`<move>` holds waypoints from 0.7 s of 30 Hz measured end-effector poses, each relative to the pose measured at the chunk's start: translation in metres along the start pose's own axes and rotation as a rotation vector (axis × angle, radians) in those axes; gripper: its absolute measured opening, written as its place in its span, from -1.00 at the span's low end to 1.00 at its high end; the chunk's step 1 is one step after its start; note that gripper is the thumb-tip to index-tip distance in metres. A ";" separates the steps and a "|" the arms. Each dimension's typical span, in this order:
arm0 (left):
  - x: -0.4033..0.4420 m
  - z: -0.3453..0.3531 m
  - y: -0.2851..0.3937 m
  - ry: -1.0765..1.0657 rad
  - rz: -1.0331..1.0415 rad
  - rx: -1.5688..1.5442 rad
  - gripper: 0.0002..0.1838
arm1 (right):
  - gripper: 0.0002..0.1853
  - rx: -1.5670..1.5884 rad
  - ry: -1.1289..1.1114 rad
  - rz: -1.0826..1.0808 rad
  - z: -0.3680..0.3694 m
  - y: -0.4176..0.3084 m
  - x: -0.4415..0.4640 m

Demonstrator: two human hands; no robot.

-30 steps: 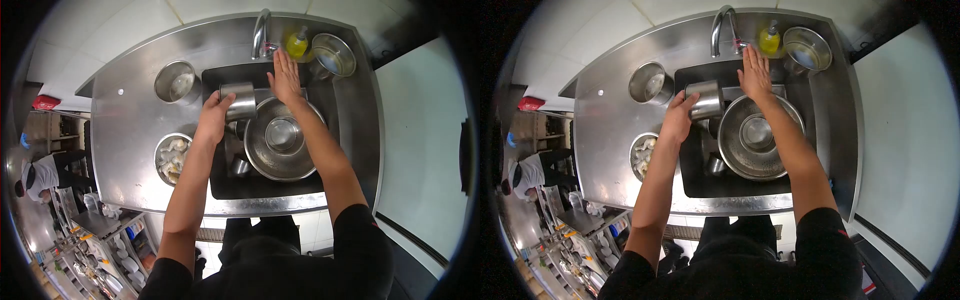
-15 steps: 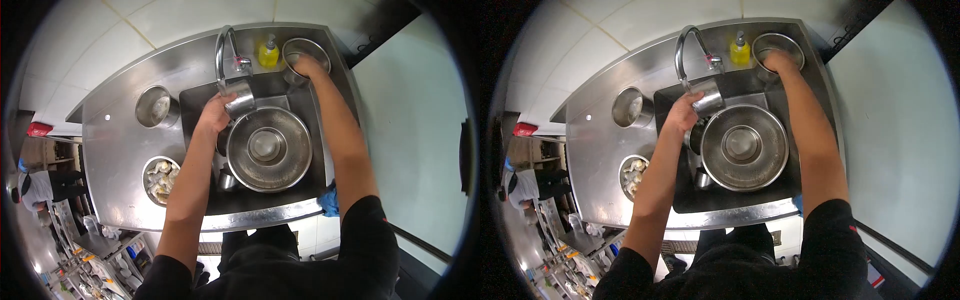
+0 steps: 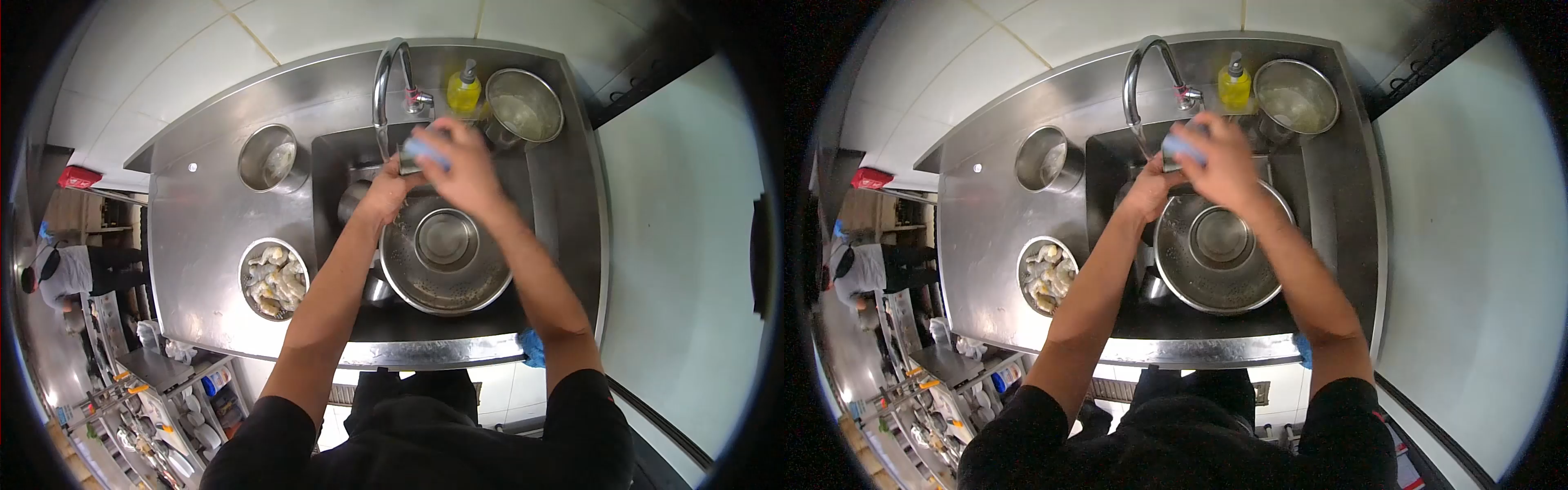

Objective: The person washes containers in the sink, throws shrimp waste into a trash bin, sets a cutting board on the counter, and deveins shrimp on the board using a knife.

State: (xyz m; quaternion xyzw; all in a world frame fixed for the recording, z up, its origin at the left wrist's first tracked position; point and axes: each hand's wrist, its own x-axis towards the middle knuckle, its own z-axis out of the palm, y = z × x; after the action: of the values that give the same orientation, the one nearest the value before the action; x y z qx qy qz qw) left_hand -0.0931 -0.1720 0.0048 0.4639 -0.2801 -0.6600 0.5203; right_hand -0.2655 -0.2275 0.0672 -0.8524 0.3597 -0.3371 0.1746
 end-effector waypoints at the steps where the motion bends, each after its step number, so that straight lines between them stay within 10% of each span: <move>1: -0.003 -0.004 -0.003 -0.006 -0.022 0.060 -0.49 | -0.54 0.035 -0.057 -0.040 0.019 -0.006 -0.009; 4: -0.019 -0.018 -0.002 -0.108 -0.004 0.297 -0.58 | -0.62 0.004 0.068 -0.143 0.046 -0.010 -0.012; 7: -0.046 -0.019 0.007 -0.231 -0.009 0.303 -0.55 | -0.59 0.347 -0.324 0.488 0.059 0.010 0.011; 11: -0.077 -0.010 0.022 -0.196 0.051 -0.009 -0.60 | -0.50 1.587 -0.451 1.203 0.077 0.059 0.004; 14: -0.078 -0.004 -0.002 0.038 0.129 -0.448 -0.62 | -0.54 1.994 0.011 1.311 0.101 0.029 -0.033; 17: -0.063 -0.002 -0.019 0.218 0.123 -0.805 -0.63 | -0.38 1.553 0.509 1.195 0.147 -0.009 -0.069; 21: -0.050 -0.012 -0.033 0.389 -0.053 -0.491 -0.41 | -0.47 0.453 0.373 0.561 0.142 -0.064 -0.083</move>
State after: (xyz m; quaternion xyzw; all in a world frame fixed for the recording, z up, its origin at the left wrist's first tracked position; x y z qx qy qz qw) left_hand -0.0952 -0.1137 -0.0122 0.4492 0.0048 -0.6201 0.6432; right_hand -0.1772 -0.1152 -0.0367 -0.5856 0.5202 -0.4959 0.3749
